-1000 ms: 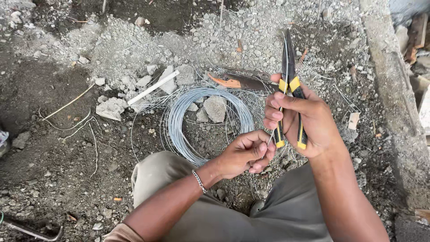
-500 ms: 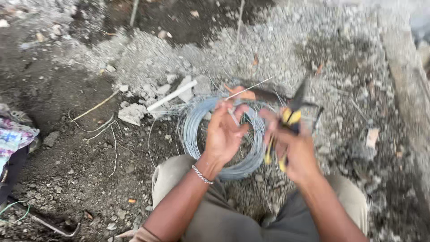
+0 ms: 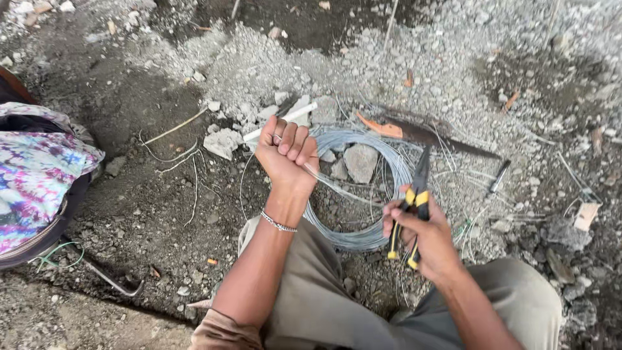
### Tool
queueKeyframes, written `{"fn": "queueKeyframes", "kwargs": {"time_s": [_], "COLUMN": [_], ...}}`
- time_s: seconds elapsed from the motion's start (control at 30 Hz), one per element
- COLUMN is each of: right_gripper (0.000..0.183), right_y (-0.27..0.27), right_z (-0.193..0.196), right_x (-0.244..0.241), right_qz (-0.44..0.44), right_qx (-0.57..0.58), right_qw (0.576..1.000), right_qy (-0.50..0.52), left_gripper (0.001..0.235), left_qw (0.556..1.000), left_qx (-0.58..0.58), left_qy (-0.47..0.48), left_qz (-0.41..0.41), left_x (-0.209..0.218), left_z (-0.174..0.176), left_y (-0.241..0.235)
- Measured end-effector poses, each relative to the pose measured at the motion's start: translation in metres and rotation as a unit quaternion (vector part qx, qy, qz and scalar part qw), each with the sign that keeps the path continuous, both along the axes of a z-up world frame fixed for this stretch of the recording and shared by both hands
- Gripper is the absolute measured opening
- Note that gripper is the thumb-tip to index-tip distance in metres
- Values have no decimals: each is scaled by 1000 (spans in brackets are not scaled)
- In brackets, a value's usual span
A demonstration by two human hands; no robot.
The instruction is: The person cuts multiple segments of thin silver wire from a large coil using pliers while sitting on the ground.
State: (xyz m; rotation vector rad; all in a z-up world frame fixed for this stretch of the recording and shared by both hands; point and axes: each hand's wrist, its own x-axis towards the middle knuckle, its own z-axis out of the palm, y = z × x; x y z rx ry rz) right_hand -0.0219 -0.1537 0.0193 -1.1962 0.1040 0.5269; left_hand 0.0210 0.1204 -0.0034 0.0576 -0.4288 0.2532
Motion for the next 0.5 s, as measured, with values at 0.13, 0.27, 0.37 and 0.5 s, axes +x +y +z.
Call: {"fn": "queueKeyframes", "kwargs": {"time_s": [0.13,0.27,0.37,0.5], "right_gripper": [43,37,36,41], "right_y": [-6,-22,-34,-38], "right_z": [15,19,24,20], "right_x": [1,3,12,25], "right_qz": [-42,-56,-54,-42], "right_qx": [-33,-136,-208,-231], "right_qw": [998,970,946,938], "right_qy": [-36,-196,-243,-254], "left_gripper": [36,10,13,22], "left_qw": [998,812,584,494], "left_qx": [-28,388,766,861], "left_qy": [60,402,217,-4], "left_qz": [-16,170,159,122], "left_x": [2,-7,-32,-62], "left_z": [1,25,50,54], "left_y": [-2,-41,-73,-108]}}
